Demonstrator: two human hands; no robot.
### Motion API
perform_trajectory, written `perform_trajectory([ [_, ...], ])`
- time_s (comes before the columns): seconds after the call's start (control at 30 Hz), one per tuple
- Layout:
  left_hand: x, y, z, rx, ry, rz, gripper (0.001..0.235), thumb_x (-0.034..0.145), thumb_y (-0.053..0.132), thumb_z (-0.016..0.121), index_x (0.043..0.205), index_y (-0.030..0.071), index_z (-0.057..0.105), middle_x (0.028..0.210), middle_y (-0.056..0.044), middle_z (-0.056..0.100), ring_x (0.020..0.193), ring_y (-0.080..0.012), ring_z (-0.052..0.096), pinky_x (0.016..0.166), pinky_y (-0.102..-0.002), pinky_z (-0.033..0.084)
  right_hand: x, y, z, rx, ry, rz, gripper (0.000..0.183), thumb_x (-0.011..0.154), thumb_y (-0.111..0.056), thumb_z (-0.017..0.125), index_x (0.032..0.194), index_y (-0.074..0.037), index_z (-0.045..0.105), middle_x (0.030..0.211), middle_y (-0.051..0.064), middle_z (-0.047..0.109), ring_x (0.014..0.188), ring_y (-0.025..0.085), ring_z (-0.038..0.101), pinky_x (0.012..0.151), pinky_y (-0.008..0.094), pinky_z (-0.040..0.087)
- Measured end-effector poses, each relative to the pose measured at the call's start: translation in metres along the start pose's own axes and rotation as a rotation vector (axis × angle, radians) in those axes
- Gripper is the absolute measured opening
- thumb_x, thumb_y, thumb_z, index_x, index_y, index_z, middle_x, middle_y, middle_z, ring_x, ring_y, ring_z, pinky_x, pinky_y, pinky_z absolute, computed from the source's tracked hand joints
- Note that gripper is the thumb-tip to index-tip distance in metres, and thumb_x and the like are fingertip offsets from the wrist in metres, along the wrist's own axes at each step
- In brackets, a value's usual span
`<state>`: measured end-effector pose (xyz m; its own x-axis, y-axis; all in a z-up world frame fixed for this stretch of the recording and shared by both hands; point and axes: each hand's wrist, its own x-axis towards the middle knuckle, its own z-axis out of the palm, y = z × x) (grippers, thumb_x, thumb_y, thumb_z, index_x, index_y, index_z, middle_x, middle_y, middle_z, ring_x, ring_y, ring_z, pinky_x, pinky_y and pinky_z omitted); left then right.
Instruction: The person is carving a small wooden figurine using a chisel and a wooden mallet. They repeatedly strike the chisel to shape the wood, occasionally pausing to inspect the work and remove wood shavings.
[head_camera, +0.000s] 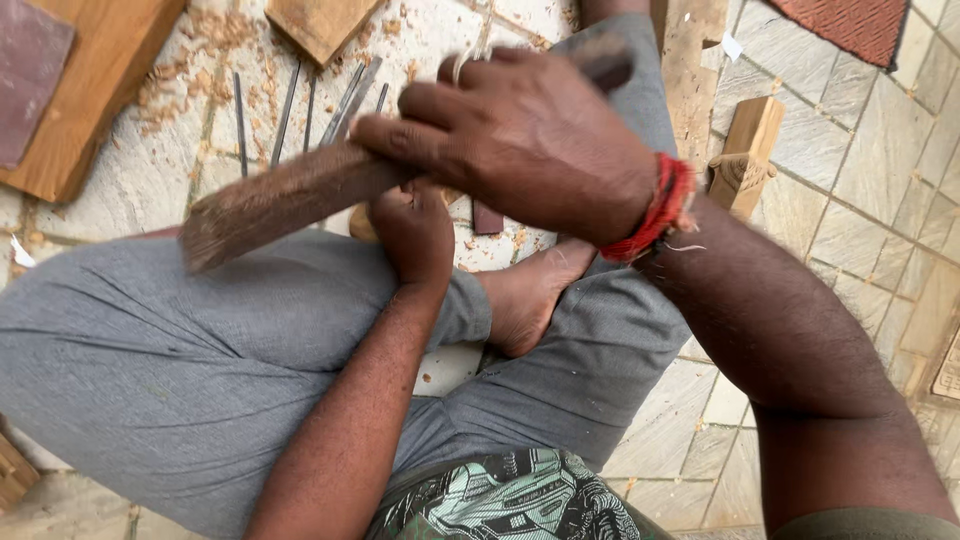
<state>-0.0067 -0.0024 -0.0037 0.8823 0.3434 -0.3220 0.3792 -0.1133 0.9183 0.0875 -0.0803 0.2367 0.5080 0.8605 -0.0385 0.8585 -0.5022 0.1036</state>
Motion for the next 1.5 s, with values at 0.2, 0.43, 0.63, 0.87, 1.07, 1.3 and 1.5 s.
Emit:
perform_trajectory([
  [0.2, -0.004, 0.008, 0.000, -0.085, 0.053, 0.138, 0.029, 0.098, 0.015, 0.061, 0.105, -0.011, 0.070, 0.101, -0.024, 0.077, 0.097, -0.0299, 0.075, 0.084, -0.042, 0.056, 0.001, -0.006, -0.016, -0.191, -0.207, -0.008, 0.047, 0.095, -0.032, 0.070, 0.139, -0.020, 0.063, 0.093, 0.000, 0.072, 0.080, 0.015, 0.072, 0.072, 0.031, 0.059],
  [0.43, -0.002, 0.015, 0.003, -0.271, 0.037, 0.125, 0.027, 0.098, 0.009, 0.061, 0.114, -0.012, 0.065, 0.111, -0.021, 0.074, 0.108, -0.0284, 0.072, 0.092, -0.040, 0.056, 0.006, -0.003, -0.020, -0.025, -0.155, -0.008, 0.055, 0.086, -0.038, 0.072, 0.137, -0.017, 0.065, 0.090, 0.001, 0.072, 0.079, 0.018, 0.072, 0.068, 0.033, 0.058],
  [0.63, -0.010, 0.015, 0.003, -0.190, 0.042, 0.178, 0.026, 0.099, 0.012, 0.067, 0.115, -0.009, 0.064, 0.114, -0.019, 0.072, 0.111, -0.0281, 0.071, 0.094, -0.040, 0.057, -0.014, 0.005, -0.020, 0.034, -0.061, -0.059, 0.044, 0.096, -0.029, 0.072, 0.138, -0.015, 0.067, 0.091, 0.001, 0.070, 0.079, 0.019, 0.072, 0.065, 0.035, 0.056],
  [0.87, -0.009, 0.013, -0.001, -0.062, 0.002, 0.248, 0.026, 0.093, 0.011, 0.070, 0.108, -0.010, 0.067, 0.106, -0.022, 0.075, 0.106, -0.0339, 0.072, 0.090, -0.042, 0.056, -0.007, 0.002, -0.024, 0.041, -0.032, -0.029, 0.046, 0.094, -0.033, 0.070, 0.138, -0.018, 0.067, 0.093, 0.001, 0.070, 0.082, 0.020, 0.071, 0.071, 0.037, 0.056],
  [1.07, -0.006, 0.004, 0.004, -0.054, 0.056, 0.258, 0.022, 0.101, 0.009, 0.059, 0.111, -0.010, 0.066, 0.111, -0.024, 0.074, 0.107, -0.0342, 0.073, 0.093, -0.044, 0.057, -0.012, 0.009, -0.022, -0.064, -0.053, -0.061, 0.039, 0.099, -0.030, 0.069, 0.137, -0.018, 0.068, 0.093, 0.000, 0.070, 0.085, 0.018, 0.071, 0.074, 0.034, 0.055],
  [1.3, -0.003, 0.008, 0.004, 0.002, -0.021, 0.172, 0.020, 0.104, 0.009, 0.061, 0.109, -0.010, 0.065, 0.103, -0.025, 0.073, 0.099, -0.0355, 0.074, 0.085, -0.047, 0.055, -0.012, 0.008, -0.018, -0.133, -0.117, -0.032, 0.039, 0.093, -0.031, 0.068, 0.131, -0.021, 0.068, 0.090, -0.003, 0.069, 0.084, 0.015, 0.071, 0.076, 0.034, 0.056],
  [1.5, -0.003, 0.004, 0.008, 0.049, 0.102, 0.380, 0.030, 0.101, 0.015, 0.064, 0.116, -0.011, 0.062, 0.107, -0.023, 0.071, 0.102, -0.0361, 0.071, 0.085, -0.048, 0.056, -0.016, 0.010, -0.020, 0.056, -0.025, -0.034, 0.048, 0.092, -0.037, 0.068, 0.136, -0.019, 0.068, 0.091, -0.002, 0.068, 0.087, 0.019, 0.070, 0.077, 0.036, 0.055],
])
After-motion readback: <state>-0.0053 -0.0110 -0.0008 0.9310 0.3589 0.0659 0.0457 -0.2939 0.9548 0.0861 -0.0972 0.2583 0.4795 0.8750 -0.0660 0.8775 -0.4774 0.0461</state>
